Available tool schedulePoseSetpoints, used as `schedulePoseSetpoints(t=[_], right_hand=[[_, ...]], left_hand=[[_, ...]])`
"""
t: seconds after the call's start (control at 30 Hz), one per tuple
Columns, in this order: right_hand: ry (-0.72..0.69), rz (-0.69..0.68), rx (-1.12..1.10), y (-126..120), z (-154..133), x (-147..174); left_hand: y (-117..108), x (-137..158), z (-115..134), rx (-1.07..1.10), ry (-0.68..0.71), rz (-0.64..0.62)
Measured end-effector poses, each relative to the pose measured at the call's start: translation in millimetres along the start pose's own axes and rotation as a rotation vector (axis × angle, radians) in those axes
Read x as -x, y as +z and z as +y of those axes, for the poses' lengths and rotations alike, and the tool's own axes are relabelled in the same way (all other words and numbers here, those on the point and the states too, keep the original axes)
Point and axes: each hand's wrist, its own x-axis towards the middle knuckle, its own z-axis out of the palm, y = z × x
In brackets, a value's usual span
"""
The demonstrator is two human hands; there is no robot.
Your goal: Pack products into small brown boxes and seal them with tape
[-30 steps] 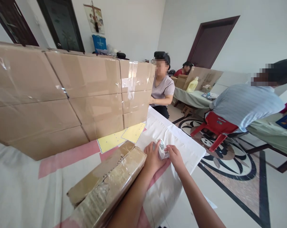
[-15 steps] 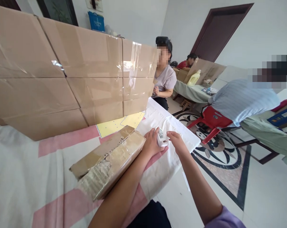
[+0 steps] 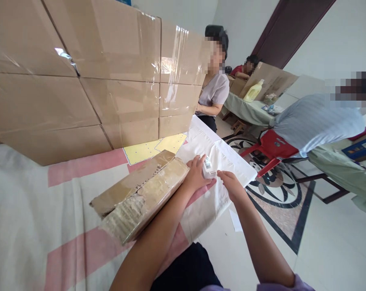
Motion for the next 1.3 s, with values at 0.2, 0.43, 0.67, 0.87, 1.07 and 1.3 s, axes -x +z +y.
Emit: schedulePoseSetpoints(t=[0.2, 0.43, 0.67, 0.87, 1.07, 1.3], right_hand=[[0.132, -0.030, -0.088, 6.1, 9.1, 2.9], [0.180, -0.069, -0.096, 4.7, 19.2, -6.8], [0.216, -0.223, -0.043, -6.0, 11.3, -13.6], [0.261, -0.352, -0.063, -19.4, 3.9, -15.5], [0.224, -0.365, -0.189, -25.4, 8.9, -11.5], [0.196, -0.338, -0.212, -24.9, 14.7, -4.9]], left_hand=[[-0.5, -0.2, 0.8, 0.008, -0.006, -0.001], [4.0, 1.2, -2.7, -0.024, -0.003, 0.028], [4.9, 1.4, -3.7, -0.049, 0.013, 0.073], [4.5, 2.1, -4.5, -0.040, 0.007, 0.074], [4.3, 2.5, -5.3, -0.023, 0.012, 0.066], [4.6, 3.3, -5.9, -0.028, 0.031, 0.082]])
